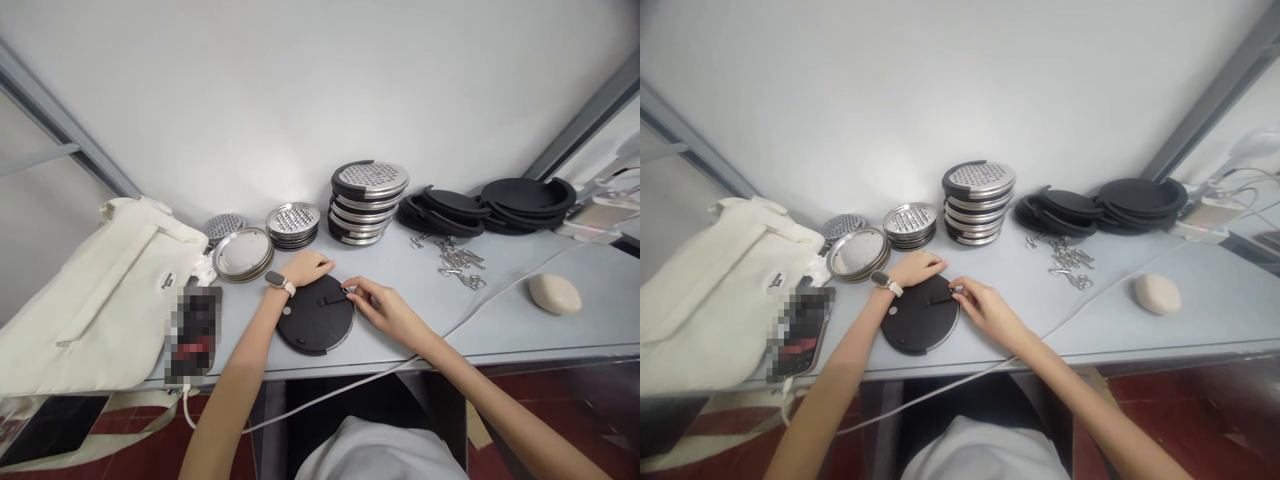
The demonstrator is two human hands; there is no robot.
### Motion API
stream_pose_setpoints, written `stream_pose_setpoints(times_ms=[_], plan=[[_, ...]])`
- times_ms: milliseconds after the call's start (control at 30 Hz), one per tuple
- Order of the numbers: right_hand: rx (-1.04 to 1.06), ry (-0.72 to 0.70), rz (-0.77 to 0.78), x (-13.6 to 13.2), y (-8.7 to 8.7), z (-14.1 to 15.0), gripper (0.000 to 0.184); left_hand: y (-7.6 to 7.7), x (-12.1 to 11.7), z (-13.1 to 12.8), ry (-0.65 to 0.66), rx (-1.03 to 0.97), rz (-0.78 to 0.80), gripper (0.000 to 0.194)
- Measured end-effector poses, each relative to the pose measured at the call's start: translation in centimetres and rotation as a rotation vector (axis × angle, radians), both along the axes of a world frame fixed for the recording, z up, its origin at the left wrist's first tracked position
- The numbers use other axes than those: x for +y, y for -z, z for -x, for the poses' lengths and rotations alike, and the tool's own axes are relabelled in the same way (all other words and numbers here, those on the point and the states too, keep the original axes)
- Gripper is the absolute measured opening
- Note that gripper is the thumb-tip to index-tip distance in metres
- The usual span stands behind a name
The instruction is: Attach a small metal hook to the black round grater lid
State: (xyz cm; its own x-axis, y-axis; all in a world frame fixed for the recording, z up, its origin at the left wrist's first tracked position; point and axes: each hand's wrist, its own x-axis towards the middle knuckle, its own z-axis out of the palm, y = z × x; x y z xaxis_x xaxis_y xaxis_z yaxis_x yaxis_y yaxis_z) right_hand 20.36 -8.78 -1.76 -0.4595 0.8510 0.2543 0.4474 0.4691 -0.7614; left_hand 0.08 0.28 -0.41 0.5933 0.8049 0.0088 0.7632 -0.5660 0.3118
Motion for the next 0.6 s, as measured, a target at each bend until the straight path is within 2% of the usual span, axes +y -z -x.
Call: stream_pose_setpoints(times_ms=[367,600], plan=[[0.010,0.044,-0.025,-0.10,-0.22,0.11,0.023,0.09,0.09,0.06,-0.001,0.005,0.006,0.052],[0.029,-0.008,-0.073,0.12,0.33,0.18,0.028,-0.31,-0.21,-0.11,-0.004,0.005,-0.002,0.051]])
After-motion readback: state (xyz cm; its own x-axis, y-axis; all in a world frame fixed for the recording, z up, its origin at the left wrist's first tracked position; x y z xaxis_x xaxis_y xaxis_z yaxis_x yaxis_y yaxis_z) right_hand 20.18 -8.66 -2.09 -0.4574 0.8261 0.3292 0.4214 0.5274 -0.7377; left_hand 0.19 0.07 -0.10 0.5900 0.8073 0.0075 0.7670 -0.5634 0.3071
